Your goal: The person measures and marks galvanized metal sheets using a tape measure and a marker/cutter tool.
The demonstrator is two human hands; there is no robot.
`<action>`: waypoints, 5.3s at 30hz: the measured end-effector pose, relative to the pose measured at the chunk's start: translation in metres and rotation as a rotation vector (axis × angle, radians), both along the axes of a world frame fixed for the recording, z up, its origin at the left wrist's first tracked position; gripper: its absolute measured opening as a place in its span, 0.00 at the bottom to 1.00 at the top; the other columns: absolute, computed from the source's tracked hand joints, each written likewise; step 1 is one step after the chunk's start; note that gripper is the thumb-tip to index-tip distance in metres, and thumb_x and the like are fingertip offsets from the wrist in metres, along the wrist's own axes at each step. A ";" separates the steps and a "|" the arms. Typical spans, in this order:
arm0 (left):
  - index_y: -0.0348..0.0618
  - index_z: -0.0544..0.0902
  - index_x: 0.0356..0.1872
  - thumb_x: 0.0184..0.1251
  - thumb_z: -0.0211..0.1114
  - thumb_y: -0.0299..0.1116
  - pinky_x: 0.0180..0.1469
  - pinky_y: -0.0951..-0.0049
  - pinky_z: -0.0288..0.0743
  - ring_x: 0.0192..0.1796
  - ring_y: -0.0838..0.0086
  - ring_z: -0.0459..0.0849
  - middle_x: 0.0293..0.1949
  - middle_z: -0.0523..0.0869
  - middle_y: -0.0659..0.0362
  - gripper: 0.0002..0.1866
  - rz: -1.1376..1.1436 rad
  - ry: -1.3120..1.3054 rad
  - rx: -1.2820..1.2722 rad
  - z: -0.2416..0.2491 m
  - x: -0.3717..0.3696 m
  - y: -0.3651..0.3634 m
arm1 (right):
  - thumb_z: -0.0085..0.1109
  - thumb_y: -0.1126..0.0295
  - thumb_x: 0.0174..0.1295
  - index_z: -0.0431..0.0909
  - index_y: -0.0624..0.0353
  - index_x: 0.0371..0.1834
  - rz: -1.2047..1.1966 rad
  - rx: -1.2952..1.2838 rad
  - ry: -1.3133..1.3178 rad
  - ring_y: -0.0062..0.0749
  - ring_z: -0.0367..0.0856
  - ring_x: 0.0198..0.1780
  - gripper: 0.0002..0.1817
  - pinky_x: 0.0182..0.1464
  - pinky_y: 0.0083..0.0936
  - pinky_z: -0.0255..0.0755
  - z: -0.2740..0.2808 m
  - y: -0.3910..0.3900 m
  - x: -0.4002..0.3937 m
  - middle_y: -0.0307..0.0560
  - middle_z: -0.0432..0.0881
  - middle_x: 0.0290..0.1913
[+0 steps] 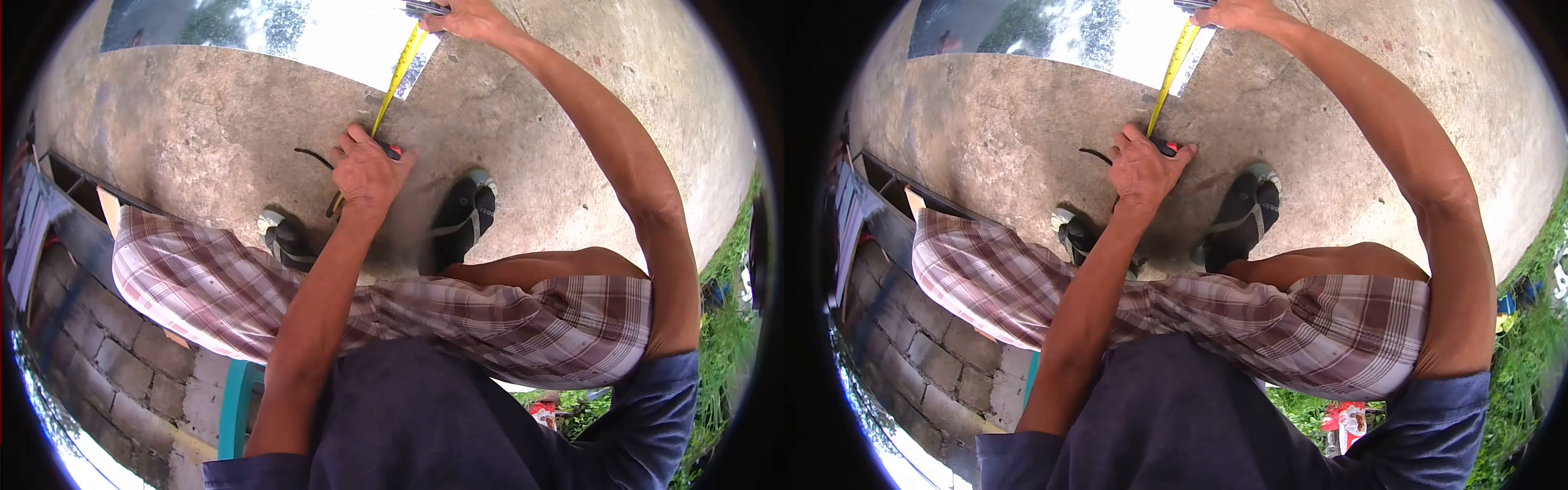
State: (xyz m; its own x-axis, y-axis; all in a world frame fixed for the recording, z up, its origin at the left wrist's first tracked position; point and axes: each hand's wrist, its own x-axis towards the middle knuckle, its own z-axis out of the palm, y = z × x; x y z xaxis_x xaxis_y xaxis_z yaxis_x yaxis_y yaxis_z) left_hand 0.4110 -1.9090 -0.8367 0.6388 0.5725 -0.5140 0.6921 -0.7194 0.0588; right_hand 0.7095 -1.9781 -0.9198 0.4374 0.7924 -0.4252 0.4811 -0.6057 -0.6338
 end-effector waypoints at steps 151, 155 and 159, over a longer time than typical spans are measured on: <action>0.76 0.70 0.72 0.54 0.70 0.22 0.48 0.59 0.65 0.55 0.62 0.72 0.62 0.70 0.63 0.44 -0.493 -0.317 0.059 -0.029 0.077 0.049 | 0.69 0.55 0.52 0.87 0.64 0.38 -0.150 -0.193 -0.010 0.49 0.87 0.37 0.22 0.43 0.40 0.79 0.039 0.017 -0.017 0.62 0.87 0.34; 0.77 0.70 0.73 0.57 0.69 0.24 0.48 0.59 0.66 0.55 0.62 0.73 0.64 0.70 0.63 0.42 -0.504 -0.306 0.066 -0.036 0.079 0.051 | 0.69 0.57 0.53 0.86 0.66 0.39 -0.147 -0.117 0.013 0.47 0.87 0.37 0.21 0.42 0.38 0.79 0.038 0.015 -0.018 0.62 0.87 0.35; 0.77 0.69 0.74 0.62 0.66 0.24 0.47 0.58 0.67 0.55 0.61 0.74 0.66 0.70 0.61 0.40 -0.525 -0.264 0.061 -0.034 0.083 0.052 | 0.69 0.60 0.56 0.85 0.66 0.40 -0.104 0.023 0.162 0.45 0.86 0.36 0.18 0.40 0.37 0.78 0.033 0.007 -0.008 0.61 0.86 0.34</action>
